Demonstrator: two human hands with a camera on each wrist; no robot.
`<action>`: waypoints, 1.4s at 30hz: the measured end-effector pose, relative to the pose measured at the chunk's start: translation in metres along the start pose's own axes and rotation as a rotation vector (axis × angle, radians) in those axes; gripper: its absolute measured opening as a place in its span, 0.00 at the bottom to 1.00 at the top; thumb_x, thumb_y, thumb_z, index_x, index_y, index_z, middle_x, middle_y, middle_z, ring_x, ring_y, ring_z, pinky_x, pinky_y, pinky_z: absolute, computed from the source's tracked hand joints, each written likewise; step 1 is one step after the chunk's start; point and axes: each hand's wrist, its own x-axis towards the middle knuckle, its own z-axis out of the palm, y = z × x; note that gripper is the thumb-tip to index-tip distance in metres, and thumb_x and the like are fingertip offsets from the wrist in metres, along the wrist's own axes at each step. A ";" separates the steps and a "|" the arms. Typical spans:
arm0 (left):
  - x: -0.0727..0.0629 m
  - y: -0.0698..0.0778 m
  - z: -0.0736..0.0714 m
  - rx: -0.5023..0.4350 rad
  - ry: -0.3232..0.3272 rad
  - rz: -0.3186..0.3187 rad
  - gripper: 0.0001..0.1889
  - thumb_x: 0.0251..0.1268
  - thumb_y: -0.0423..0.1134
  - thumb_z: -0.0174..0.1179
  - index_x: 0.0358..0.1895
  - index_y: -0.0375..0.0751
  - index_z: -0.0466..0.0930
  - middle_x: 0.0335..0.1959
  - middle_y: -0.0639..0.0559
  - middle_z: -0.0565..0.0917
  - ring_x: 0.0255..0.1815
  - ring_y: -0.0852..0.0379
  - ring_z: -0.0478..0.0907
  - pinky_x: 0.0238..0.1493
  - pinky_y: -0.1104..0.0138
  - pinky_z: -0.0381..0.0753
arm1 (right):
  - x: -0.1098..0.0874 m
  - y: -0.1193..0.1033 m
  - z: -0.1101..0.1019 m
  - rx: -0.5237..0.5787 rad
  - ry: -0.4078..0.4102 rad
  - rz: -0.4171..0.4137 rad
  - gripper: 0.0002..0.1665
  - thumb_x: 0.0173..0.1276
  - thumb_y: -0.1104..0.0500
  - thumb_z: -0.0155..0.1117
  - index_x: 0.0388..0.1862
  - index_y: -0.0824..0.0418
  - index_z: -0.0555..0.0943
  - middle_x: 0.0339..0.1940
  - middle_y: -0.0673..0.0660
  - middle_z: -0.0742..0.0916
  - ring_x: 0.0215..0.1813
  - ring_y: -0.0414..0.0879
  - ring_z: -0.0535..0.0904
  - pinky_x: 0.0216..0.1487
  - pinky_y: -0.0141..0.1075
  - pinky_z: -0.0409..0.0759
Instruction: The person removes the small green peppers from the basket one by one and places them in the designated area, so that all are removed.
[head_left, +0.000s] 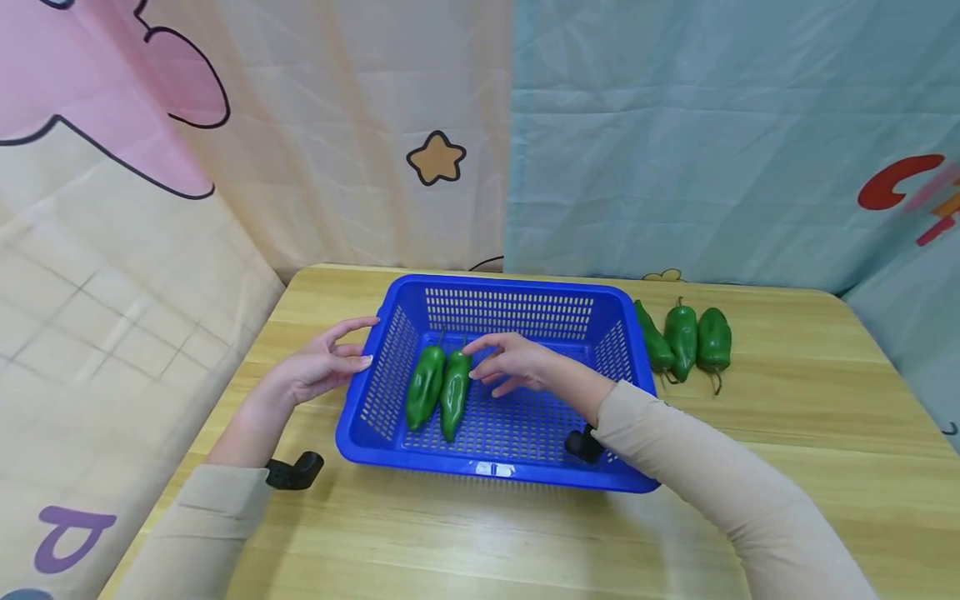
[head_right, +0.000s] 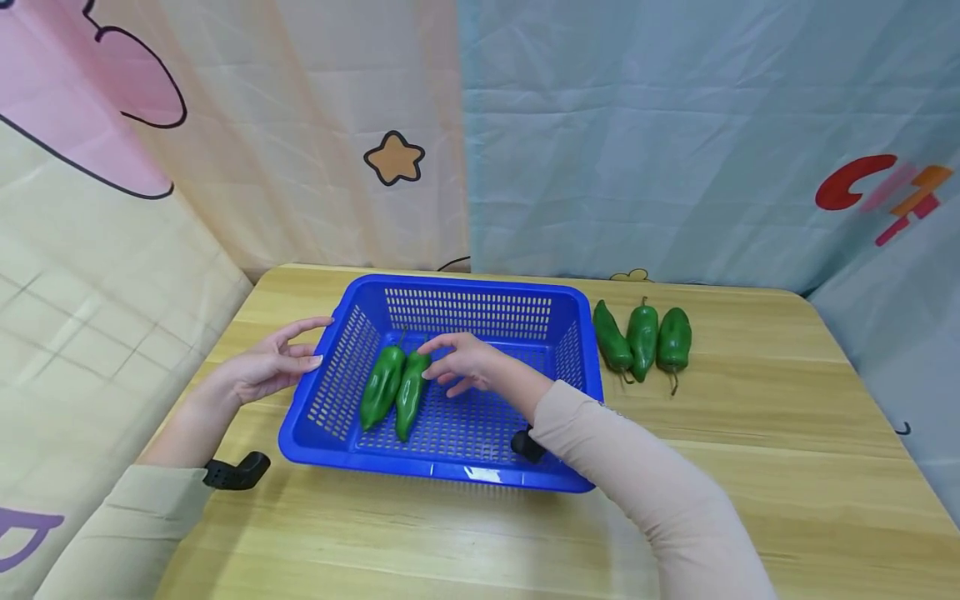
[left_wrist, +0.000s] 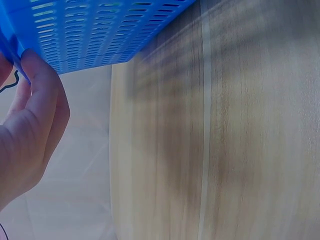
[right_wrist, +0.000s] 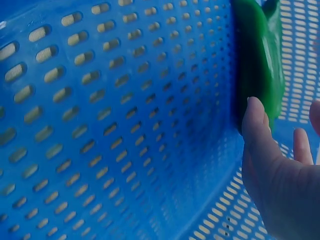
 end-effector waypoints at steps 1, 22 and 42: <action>0.000 0.000 0.000 0.004 0.003 0.003 0.31 0.62 0.20 0.51 0.66 0.45 0.54 0.38 0.45 0.81 0.37 0.53 0.81 0.41 0.65 0.82 | 0.001 0.001 0.002 -0.001 0.011 0.002 0.27 0.62 0.70 0.60 0.60 0.60 0.72 0.43 0.60 0.81 0.53 0.60 0.76 0.45 0.48 0.80; 0.001 0.000 0.000 0.017 0.014 -0.002 0.33 0.62 0.21 0.52 0.68 0.44 0.53 0.40 0.45 0.80 0.38 0.53 0.81 0.42 0.64 0.81 | 0.021 0.009 0.022 -0.008 0.071 -0.007 0.28 0.57 0.73 0.65 0.57 0.59 0.74 0.37 0.60 0.79 0.40 0.54 0.79 0.38 0.48 0.82; 0.000 -0.001 -0.001 -0.011 0.005 0.005 0.31 0.62 0.21 0.53 0.66 0.45 0.55 0.40 0.45 0.81 0.38 0.52 0.81 0.41 0.64 0.82 | 0.026 0.009 0.031 0.101 0.108 0.000 0.29 0.52 0.81 0.61 0.53 0.64 0.73 0.31 0.59 0.80 0.25 0.46 0.80 0.34 0.41 0.84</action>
